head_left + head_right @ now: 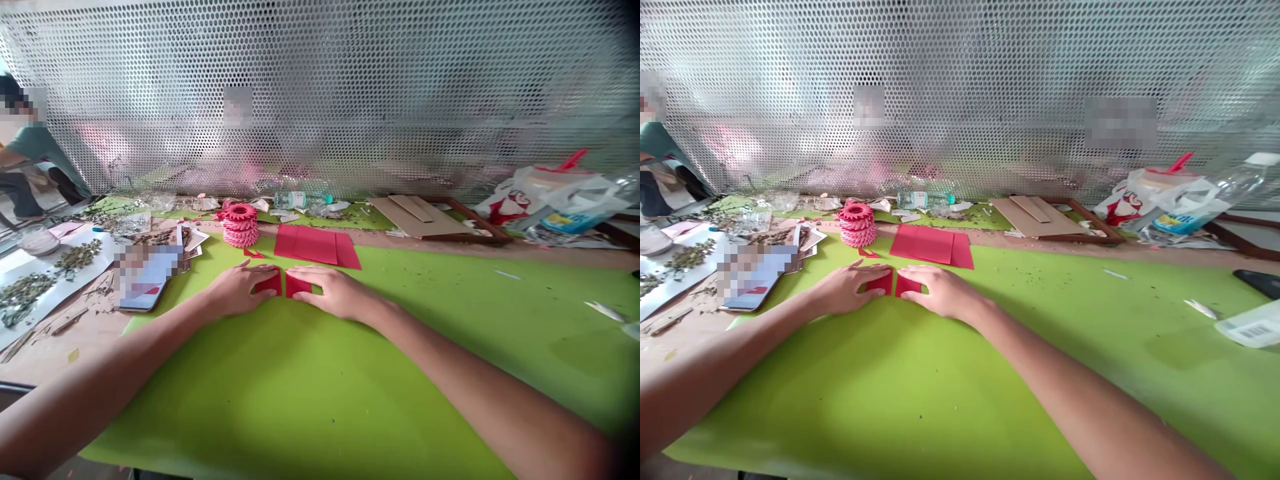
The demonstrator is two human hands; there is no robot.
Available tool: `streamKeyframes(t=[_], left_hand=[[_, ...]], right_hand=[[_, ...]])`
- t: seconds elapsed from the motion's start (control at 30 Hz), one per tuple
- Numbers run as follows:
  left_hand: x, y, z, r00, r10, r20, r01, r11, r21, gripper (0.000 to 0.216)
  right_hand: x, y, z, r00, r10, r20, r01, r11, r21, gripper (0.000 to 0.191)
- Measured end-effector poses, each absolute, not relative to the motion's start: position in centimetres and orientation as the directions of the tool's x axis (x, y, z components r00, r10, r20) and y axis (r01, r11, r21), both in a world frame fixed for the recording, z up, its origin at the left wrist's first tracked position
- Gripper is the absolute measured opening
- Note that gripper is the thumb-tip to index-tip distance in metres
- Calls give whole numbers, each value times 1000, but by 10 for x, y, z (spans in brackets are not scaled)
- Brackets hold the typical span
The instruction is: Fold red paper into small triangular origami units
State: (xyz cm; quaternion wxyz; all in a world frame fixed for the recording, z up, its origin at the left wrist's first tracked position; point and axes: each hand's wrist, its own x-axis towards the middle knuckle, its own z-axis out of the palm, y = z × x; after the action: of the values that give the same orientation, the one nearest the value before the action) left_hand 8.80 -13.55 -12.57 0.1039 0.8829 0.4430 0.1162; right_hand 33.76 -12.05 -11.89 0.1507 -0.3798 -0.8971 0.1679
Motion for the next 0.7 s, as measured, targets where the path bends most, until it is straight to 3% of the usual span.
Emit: streamKeyframes(t=[0.23, 0.47, 0.57, 0.7], left_hand=[[89, -132, -129, 585, 787, 196, 729, -616, 299, 49], [89, -126, -130, 550, 779, 301, 757, -617, 216, 40], [88, -126, -129, 561, 756, 337, 746, -638, 191, 32], [90, -131, -124, 572, 688, 448, 689, -698, 193, 37]], right_hand=[[337, -116, -126, -686, 677, 267, 581, 730, -360, 46], [334, -117, -126, -704, 592, 392, 478, 803, -354, 31], [332, -122, -123, -638, 678, 366, 502, 726, -471, 32], [328, -126, -116, -496, 848, 188, 489, 452, -746, 44]])
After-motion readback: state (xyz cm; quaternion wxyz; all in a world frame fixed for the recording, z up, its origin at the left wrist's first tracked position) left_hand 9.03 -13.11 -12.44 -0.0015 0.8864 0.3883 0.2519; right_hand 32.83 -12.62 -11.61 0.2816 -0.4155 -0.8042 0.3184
